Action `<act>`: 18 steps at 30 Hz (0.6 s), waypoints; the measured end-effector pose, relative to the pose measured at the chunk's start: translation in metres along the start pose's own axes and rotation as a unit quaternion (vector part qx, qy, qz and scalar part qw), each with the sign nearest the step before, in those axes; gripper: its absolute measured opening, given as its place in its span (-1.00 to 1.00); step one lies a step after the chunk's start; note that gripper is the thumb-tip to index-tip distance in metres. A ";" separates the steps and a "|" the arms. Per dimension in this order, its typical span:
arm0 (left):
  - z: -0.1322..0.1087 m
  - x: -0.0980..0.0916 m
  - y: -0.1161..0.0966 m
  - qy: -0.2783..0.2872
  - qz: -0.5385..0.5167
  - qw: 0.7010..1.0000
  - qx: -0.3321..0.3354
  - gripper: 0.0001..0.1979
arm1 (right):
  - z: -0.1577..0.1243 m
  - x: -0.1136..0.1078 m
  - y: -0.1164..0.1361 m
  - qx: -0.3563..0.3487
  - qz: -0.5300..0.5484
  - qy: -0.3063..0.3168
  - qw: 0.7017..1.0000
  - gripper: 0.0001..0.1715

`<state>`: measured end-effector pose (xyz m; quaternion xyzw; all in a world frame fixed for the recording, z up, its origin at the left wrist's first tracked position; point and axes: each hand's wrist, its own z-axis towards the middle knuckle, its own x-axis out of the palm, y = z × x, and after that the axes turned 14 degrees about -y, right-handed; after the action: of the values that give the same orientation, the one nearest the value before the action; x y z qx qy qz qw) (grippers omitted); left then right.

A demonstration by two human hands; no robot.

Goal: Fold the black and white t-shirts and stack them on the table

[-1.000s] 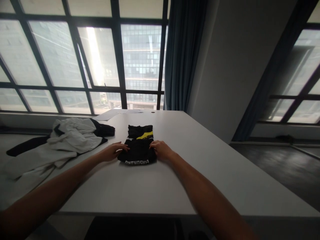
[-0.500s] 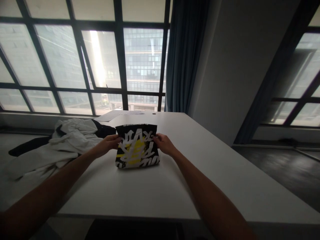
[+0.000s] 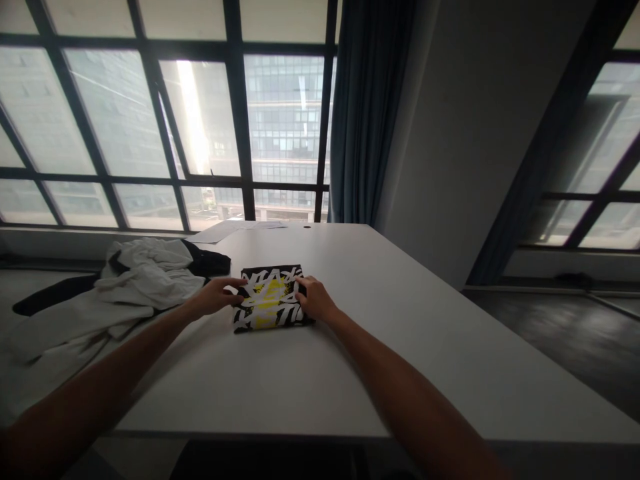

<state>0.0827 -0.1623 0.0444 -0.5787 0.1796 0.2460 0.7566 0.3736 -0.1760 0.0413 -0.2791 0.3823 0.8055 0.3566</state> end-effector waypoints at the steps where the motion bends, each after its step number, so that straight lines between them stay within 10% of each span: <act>1: -0.003 0.000 -0.003 0.005 0.045 0.999 0.000 -0.42 | -0.001 0.001 0.002 0.009 -0.020 0.021 1.000 -0.41; 7: -0.030 0.020 -0.024 -0.098 0.261 0.938 0.208 -0.57 | -0.011 0.004 0.021 0.011 -0.135 0.011 0.991 -0.42; 10: -0.038 0.041 -0.024 -0.056 0.251 0.922 0.289 -0.44 | -0.016 0.007 0.027 -0.057 -0.115 0.042 0.991 -0.34; 14: -0.033 0.062 -0.005 0.090 0.244 0.930 0.260 -0.35 | -0.020 0.016 0.022 -0.048 -0.071 0.179 0.980 -0.29; 18: -0.017 0.056 0.014 0.080 0.267 0.939 0.203 -0.31 | -0.021 0.019 0.018 -0.034 -0.056 0.190 0.980 -0.27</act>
<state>0.1205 -0.1667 -0.0023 -0.3616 0.4337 0.3506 0.7472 0.3517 -0.1943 0.0239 -0.4600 0.3990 0.7289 0.3128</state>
